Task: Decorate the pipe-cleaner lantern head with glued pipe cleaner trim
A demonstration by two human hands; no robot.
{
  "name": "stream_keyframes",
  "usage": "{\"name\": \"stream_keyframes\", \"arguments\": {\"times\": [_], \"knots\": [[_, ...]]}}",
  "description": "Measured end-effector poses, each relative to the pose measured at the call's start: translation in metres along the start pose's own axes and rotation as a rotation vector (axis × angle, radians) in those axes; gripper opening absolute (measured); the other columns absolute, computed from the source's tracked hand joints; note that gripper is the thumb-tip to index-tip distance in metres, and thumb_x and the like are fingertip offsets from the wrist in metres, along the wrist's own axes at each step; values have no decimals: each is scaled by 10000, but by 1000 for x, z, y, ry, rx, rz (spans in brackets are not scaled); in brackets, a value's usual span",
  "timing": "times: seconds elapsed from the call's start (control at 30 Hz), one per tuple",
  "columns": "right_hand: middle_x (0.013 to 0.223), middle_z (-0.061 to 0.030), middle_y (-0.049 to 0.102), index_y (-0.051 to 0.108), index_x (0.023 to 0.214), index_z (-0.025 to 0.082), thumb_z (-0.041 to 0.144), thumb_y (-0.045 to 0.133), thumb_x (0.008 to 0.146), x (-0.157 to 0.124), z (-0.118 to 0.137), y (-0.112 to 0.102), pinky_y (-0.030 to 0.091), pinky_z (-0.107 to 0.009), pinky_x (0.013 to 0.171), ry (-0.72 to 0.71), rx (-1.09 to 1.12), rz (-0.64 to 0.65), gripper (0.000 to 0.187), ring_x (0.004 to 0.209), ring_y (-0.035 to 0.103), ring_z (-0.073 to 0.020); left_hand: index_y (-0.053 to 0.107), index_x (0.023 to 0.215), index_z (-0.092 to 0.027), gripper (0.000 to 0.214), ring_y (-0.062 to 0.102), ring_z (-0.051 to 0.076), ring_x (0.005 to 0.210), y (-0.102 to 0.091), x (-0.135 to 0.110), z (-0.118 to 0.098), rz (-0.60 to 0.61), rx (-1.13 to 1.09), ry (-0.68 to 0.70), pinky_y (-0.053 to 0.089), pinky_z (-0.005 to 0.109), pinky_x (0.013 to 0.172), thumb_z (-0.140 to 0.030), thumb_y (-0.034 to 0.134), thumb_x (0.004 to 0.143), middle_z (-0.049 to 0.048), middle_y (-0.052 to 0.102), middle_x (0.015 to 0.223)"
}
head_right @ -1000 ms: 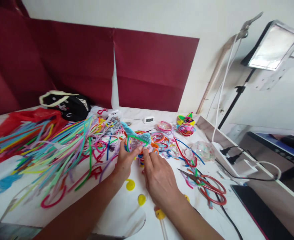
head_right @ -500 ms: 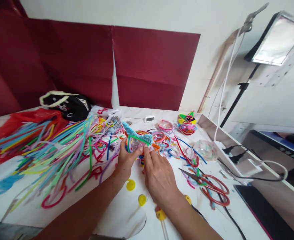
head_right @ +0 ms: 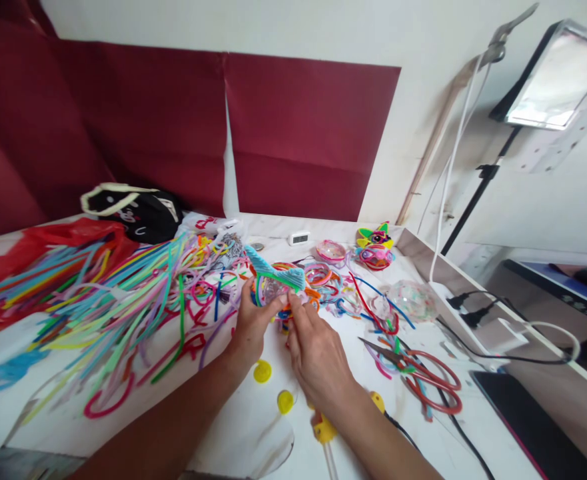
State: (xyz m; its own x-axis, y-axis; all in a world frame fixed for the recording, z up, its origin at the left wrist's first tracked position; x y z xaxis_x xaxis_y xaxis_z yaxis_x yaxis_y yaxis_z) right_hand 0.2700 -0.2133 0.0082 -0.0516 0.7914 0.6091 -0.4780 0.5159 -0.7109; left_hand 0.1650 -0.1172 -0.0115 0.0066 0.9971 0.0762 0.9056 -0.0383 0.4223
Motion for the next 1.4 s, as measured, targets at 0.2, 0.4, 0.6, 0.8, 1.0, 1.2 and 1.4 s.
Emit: {"name": "stream_keyframes", "arguments": {"times": [0.2, 0.4, 0.6, 0.8, 1.0, 1.2, 1.4], "knots": [[1134, -118, 693, 338, 1563, 235, 147, 391, 999, 1, -4, 1, 616, -400, 849, -6, 59, -18, 572, 1028, 701, -223, 450, 1259, -206, 788, 700, 202, 909, 1, -4, -1, 26, -52, -53, 549, 334, 836, -234, 863, 588, 59, 693, 1065], [1192, -125, 688, 363, 1545, 218, 161, 409, 996, 1, -7, 1, 613, -376, 839, -16, 60, -32, 553, 1039, 687, -218, 468, 1233, -211, 763, 696, 201, 945, 2, -8, -5, 42, -85, -56, 537, 336, 864, -239, 878, 590, 52, 704, 1078], [1185, -120, 677, 430, 1494, 213, 164, 395, 996, 1, -5, 0, 612, -374, 845, 12, 56, -77, 502, 1026, 687, -215, 520, 1185, -221, 641, 687, 182, 934, 3, -8, -2, 102, -127, -38, 525, 334, 886, -260, 862, 645, 32, 712, 1074], [1138, -108, 671, 442, 1492, 222, 177, 393, 1010, 0, -8, -5, 600, -368, 823, 34, 46, -104, 486, 977, 678, -212, 574, 1180, -210, 567, 685, 199, 959, 5, -7, 0, 195, -154, -38, 511, 338, 898, -266, 838, 681, 39, 715, 1087], [1002, -71, 633, 469, 1473, 225, 234, 440, 1023, 0, -12, -8, 574, -350, 756, 52, 69, -128, 451, 870, 640, -193, 587, 1188, -199, 551, 696, 217, 962, 8, -11, -3, 235, -171, -72, 527, 348, 892, -265, 822, 694, 55, 728, 1081], [945, -37, 546, 482, 1468, 276, 249, 530, 998, 0, -17, -10, 550, -324, 698, 22, 118, -199, 473, 791, 583, -170, 601, 1193, -212, 514, 704, 232, 1002, 8, -15, -4, 252, -170, -74, 530, 366, 917, -271, 796, 721, 68, 732, 1137], [1019, -47, 520, 509, 1447, 324, 237, 595, 957, 0, -23, -13, 550, -361, 776, 23, 152, -268, 505, 909, 573, -195, 601, 1143, -203, 516, 699, 234, 993, 11, -16, -4, 254, -194, -121, 535, 367, 905, -252, 814, 675, 63, 731, 1098]]}}
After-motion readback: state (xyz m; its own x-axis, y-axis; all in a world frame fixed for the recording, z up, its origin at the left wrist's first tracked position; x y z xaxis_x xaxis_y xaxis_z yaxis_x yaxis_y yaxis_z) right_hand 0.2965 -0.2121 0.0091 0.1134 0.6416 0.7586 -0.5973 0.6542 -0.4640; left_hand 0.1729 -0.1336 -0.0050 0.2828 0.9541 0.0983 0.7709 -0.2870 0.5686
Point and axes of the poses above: each hand's wrist, its own x-axis towards the middle knuckle, its own y-axis out of the palm, z = x × y, the point moved 3 cm from there along x, towards the middle knuckle
